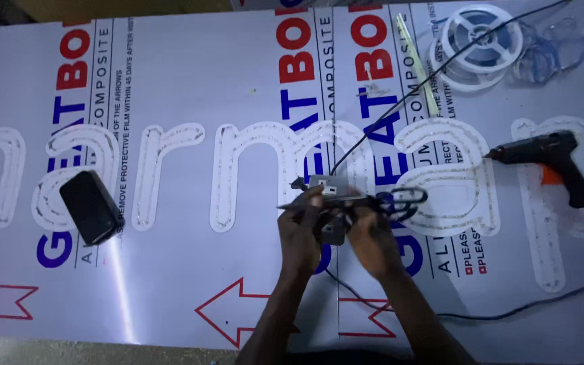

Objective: The person uses a hot glue gun to apply adhesive along the edges of white LED letter outlines on a large white board. They then plug a power strip into a wall socket and continue applying glue to the letters.

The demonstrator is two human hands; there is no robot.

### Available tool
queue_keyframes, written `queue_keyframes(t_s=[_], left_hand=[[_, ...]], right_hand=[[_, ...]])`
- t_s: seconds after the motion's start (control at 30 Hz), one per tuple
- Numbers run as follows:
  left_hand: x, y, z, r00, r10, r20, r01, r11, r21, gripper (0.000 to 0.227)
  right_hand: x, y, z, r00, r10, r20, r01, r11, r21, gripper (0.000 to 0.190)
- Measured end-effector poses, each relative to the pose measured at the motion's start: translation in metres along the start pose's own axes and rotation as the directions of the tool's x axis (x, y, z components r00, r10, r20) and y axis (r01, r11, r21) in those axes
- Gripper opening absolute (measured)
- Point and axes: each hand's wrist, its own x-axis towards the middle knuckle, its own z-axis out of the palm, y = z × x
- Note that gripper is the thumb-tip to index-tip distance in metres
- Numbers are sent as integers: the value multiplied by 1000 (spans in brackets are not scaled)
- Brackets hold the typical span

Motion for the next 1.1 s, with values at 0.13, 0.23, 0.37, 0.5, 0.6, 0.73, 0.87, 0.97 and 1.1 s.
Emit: queue_keyframes(t_s=[0.13,0.23,0.37,0.5,0.6,0.73,0.87,0.97,1.1], left_hand=[[0,-20,-17,990,84,116,-107,974,201,41],[4,-29,-31,986,106,127,-118,989,88,47],[9,-12,-55,976,45,212,-85,980,181,29],[11,11,-77,868,-195,458,-63,870,489,20],[5,26,-73,777,-313,546,-107,790,604,24],[-6,19,-71,692,-377,615,-118,782,612,15],[-10,18,-71,715,-328,618,-159,784,600,19],[-16,24,-70,728,-270,631,-285,718,636,23],[-23,36,-63,731,-222,646,-404,622,671,15]], right_hand=[[15,-9,-10,975,-87,-203,95,995,27,29],[9,-21,-2,966,-113,-235,109,994,-30,21],[8,-33,-15,912,-106,-396,36,983,-180,26],[4,-48,1,955,-95,-281,35,977,-212,19],[4,-62,0,987,105,-124,-149,888,-434,66],[-1,-66,10,982,167,-86,-186,805,-563,61],[-3,-65,1,985,116,-127,-171,732,-660,51],[-11,-58,-7,983,104,-154,-181,727,-663,45],[-13,-45,0,989,48,-142,-138,665,-734,36]])
